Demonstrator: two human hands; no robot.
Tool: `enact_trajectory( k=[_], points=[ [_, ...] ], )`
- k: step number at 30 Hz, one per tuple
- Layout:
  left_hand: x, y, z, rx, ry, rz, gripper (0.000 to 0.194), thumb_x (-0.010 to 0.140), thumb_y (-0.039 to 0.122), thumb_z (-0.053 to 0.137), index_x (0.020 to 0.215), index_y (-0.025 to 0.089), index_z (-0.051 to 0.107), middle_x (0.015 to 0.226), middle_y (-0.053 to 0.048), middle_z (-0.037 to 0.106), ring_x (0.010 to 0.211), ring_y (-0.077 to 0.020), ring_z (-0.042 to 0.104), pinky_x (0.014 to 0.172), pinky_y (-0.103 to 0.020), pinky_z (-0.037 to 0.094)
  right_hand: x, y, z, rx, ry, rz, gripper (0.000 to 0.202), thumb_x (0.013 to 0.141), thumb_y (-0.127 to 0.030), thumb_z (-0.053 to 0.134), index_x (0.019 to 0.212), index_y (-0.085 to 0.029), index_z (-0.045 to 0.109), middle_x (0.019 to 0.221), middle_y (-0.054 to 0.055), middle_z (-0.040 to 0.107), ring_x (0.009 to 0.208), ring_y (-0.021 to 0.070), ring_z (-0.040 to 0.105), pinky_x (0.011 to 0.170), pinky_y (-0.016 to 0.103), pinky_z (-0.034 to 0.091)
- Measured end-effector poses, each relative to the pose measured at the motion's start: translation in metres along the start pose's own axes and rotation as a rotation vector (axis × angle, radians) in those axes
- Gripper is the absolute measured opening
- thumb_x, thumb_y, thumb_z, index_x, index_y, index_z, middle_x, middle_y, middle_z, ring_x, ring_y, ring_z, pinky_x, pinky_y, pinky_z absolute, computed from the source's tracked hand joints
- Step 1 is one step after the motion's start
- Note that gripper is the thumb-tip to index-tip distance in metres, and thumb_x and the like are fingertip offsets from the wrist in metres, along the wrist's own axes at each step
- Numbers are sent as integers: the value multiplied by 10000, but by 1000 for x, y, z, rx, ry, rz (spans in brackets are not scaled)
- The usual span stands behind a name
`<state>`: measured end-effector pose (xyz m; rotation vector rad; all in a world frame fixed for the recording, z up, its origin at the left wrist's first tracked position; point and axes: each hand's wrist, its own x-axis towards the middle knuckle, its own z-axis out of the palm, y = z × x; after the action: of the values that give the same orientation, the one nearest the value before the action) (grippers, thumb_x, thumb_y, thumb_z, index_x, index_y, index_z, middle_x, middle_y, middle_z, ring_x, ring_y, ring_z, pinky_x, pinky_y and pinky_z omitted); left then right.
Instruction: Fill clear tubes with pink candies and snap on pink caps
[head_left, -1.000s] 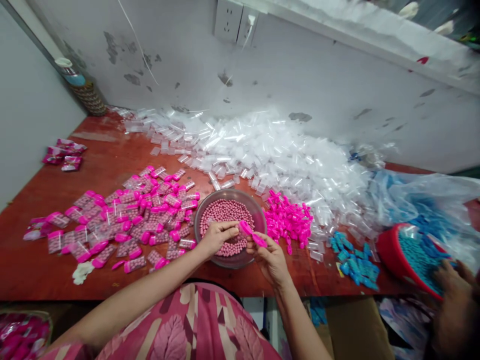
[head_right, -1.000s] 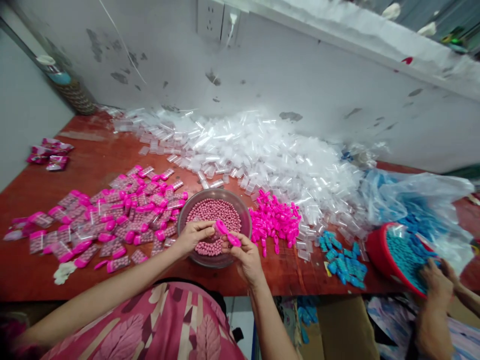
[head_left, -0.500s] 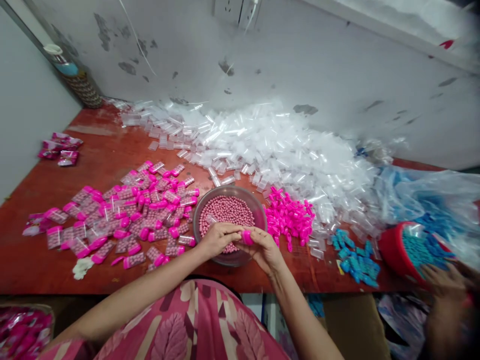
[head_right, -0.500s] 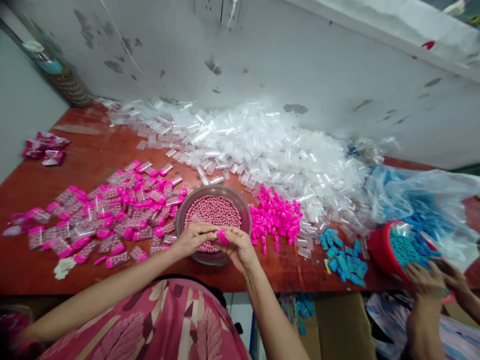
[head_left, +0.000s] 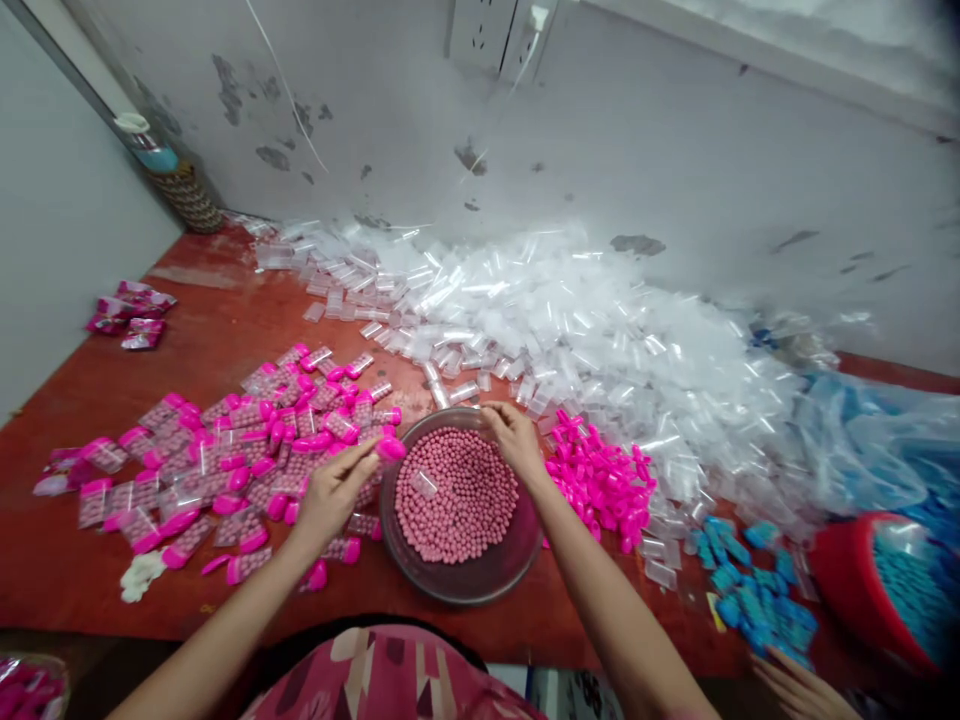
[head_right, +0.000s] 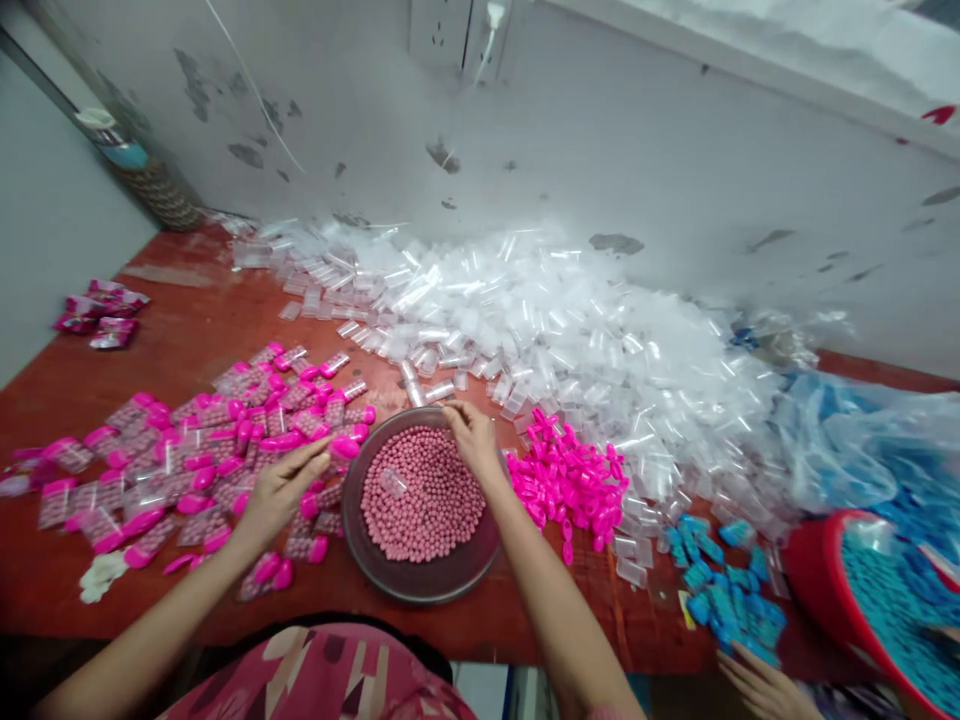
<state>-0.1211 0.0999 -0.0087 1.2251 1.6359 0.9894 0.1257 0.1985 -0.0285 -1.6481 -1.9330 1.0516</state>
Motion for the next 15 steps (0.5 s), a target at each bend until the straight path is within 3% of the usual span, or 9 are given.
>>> enact_trajectory(
  k=[1, 3, 5, 9, 15],
  points=[
    [2, -7, -9, 58, 46, 4, 393, 753, 374, 501, 1091, 182, 560, 1158, -57, 560, 1093, -218, 483, 964, -405, 333, 20, 12, -4, -313, 3, -54, 342, 887, -285, 223, 1085, -158, 471, 1000, 89, 584, 888, 165, 564, 749, 317, 458],
    [4, -20, -21, 136, 110, -5, 398, 752, 384, 498, 1097, 193, 553, 1189, -48, 535, 1131, -218, 446, 989, -413, 297, 57, 36, -9, -507, -37, -111, 298, 867, -217, 297, 1088, -137, 480, 1059, 125, 557, 973, 199, 519, 810, 344, 414],
    [2, -27, -21, 155, 91, -46, 396, 759, 384, 489, 1104, 197, 546, 1189, -48, 535, 1125, -213, 454, 985, -409, 306, 87, 55, -10, -570, -123, -175, 290, 831, -158, 376, 1100, -142, 483, 1140, 133, 508, 1048, 217, 463, 848, 345, 378],
    [-7, -35, -4, 103, -24, -131, 391, 769, 369, 482, 1106, 182, 543, 1142, -58, 571, 1081, -205, 498, 954, -391, 358, 129, 81, -2, -698, -300, -290, 320, 803, -83, 396, 1103, -149, 488, 1192, 127, 464, 1036, 216, 457, 826, 330, 370],
    [-10, -40, 14, 47, -97, -193, 362, 766, 364, 485, 1066, 181, 574, 1082, -62, 609, 1014, -210, 548, 904, -390, 415, 154, 103, 1, -797, -411, -327, 262, 804, -76, 362, 996, -93, 539, 1031, 152, 539, 868, 204, 523, 719, 303, 392]
  ],
)
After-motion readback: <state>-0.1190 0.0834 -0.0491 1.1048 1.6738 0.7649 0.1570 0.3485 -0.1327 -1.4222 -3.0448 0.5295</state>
